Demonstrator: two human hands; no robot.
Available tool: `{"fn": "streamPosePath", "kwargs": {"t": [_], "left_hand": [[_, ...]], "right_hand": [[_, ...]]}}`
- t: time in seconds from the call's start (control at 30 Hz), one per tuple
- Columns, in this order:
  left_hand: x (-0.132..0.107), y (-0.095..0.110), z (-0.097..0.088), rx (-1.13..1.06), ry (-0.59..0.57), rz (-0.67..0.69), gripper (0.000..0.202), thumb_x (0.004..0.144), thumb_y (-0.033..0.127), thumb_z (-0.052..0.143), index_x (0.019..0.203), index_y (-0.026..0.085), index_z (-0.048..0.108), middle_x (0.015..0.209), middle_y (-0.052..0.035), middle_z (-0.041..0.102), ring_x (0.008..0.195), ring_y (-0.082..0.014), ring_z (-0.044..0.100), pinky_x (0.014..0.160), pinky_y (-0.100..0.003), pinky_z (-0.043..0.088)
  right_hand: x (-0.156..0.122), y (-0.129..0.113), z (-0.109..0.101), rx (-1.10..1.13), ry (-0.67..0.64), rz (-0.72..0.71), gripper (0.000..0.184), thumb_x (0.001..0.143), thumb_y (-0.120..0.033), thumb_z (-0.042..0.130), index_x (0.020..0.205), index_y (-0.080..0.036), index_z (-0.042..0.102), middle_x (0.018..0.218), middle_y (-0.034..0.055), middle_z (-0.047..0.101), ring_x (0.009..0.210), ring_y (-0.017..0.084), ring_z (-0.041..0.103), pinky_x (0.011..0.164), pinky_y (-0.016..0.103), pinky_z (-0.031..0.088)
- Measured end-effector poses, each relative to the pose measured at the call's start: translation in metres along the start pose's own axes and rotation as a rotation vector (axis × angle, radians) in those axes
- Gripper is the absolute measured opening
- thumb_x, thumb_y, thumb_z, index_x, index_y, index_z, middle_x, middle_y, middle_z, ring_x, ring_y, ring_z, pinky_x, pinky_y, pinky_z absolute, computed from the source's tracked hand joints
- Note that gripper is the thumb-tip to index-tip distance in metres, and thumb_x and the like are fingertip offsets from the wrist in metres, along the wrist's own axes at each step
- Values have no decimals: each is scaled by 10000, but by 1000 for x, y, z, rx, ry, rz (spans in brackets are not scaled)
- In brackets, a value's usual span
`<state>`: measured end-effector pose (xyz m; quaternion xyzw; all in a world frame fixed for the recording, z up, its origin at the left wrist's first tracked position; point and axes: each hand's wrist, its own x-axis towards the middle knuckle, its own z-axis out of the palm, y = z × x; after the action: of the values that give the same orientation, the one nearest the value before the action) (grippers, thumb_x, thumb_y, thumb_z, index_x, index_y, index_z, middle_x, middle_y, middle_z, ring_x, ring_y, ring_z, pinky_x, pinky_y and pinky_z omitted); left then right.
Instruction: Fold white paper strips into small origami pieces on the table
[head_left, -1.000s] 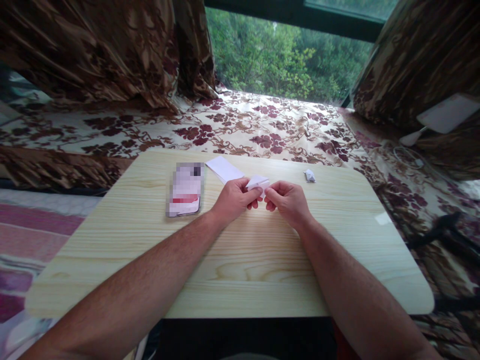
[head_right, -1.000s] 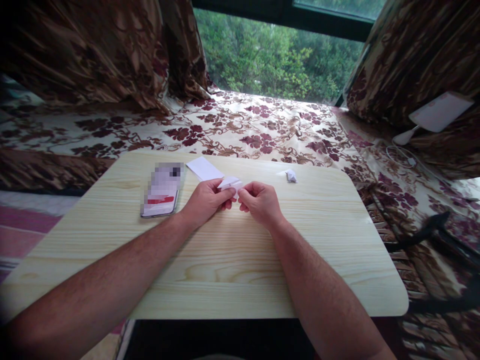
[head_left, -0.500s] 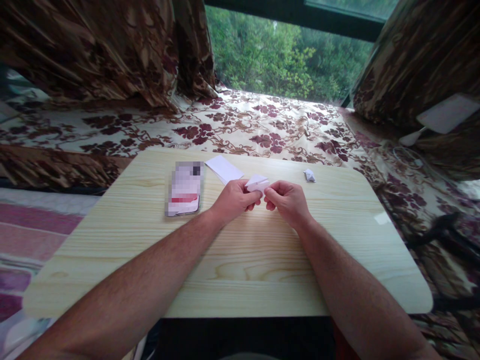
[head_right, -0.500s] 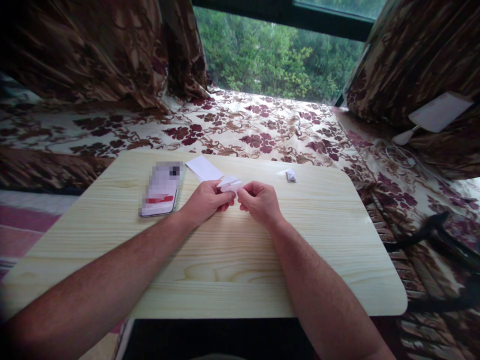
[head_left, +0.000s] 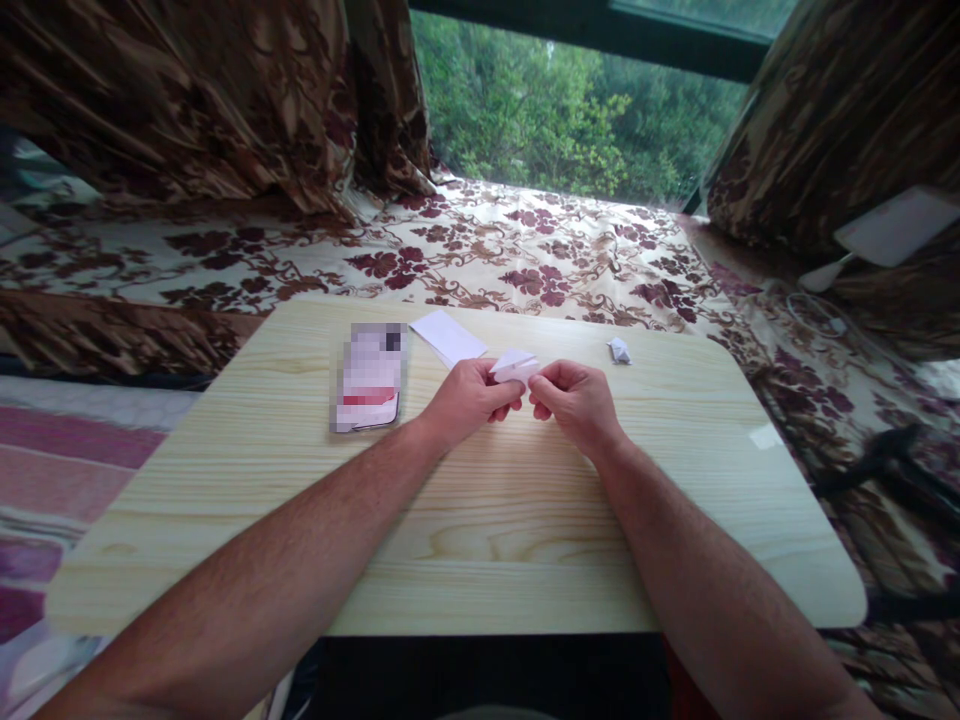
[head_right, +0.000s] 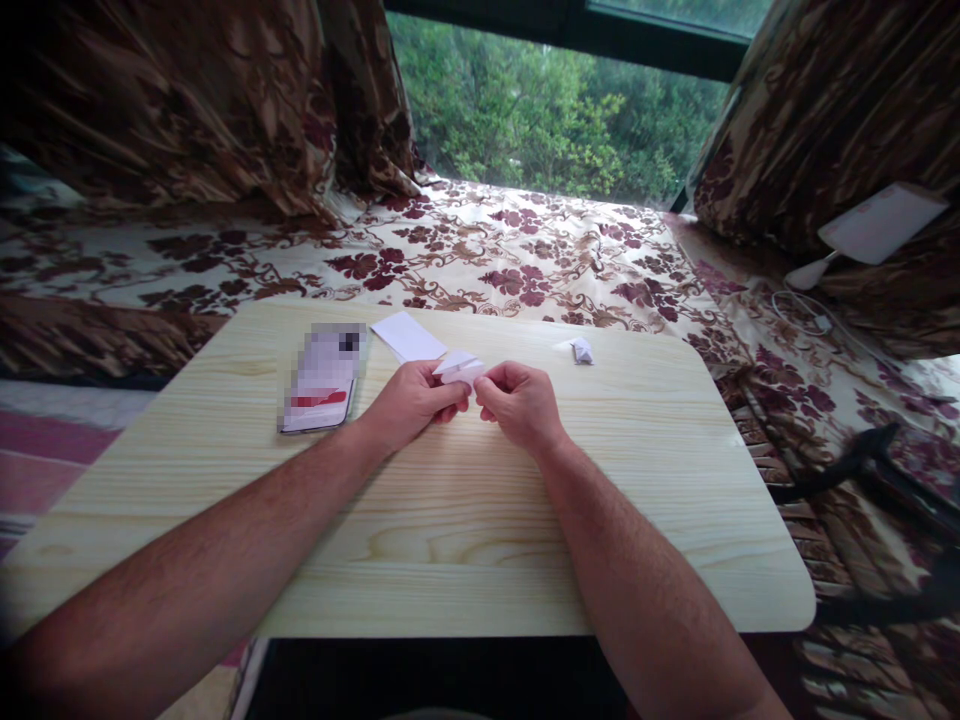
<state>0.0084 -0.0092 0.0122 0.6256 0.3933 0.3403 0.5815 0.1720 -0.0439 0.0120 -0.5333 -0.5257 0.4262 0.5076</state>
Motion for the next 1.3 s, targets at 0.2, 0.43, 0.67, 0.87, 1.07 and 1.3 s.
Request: {"fn": "streamPosePath", "kwargs": {"t": [0.2, 0.43, 0.67, 0.87, 1.07, 1.3], "left_hand": [[0, -1, -1, -19, -26, 21, 127, 764, 250, 627, 757, 124, 635, 615, 6, 612, 470, -71, 481, 446, -201, 352], [-1, 1, -1, 32, -13, 27, 134, 772, 258, 621, 763, 126, 637, 616, 6, 610, 474, -71, 479, 454, -202, 356], [-1, 1, 0, 22, 12, 19, 149, 768, 271, 626, 742, 124, 643, 590, 6, 605, 458, -70, 467, 440, -203, 340], [0, 1, 0, -9, 2, 26, 122, 752, 242, 641, 730, 122, 642, 585, 11, 597, 457, -69, 465, 439, -205, 347], [0, 0, 0, -42, -4, 36, 182, 771, 304, 650, 764, 123, 638, 611, 0, 610, 463, -74, 473, 437, -210, 348], [-2, 5, 2, 44, 25, 18, 170, 754, 299, 649, 752, 130, 631, 606, 9, 607, 468, -76, 480, 444, -210, 352]], "right_hand": [[0, 2, -2, 85, -23, 43, 197, 773, -318, 660, 671, -155, 617, 584, 0, 652, 445, 98, 581, 444, 203, 463], [2, 3, -1, 85, -20, 40, 180, 771, -298, 663, 672, -155, 617, 576, -3, 647, 440, 96, 577, 428, 194, 452], [1, 3, 0, 25, -8, 7, 184, 779, -290, 653, 658, -157, 613, 556, -3, 640, 438, 94, 571, 426, 188, 440], [1, 2, 0, -15, -11, -6, 192, 785, -301, 640, 659, -158, 615, 537, 0, 640, 430, 95, 563, 423, 186, 420], [0, 2, 0, -30, -14, 1, 205, 789, -319, 638, 661, -160, 615, 545, 3, 646, 437, 98, 570, 431, 191, 425], [0, 2, 0, -51, -21, 16, 216, 786, -336, 639, 661, -161, 626, 524, 1, 638, 430, 99, 565, 433, 192, 421]]}}
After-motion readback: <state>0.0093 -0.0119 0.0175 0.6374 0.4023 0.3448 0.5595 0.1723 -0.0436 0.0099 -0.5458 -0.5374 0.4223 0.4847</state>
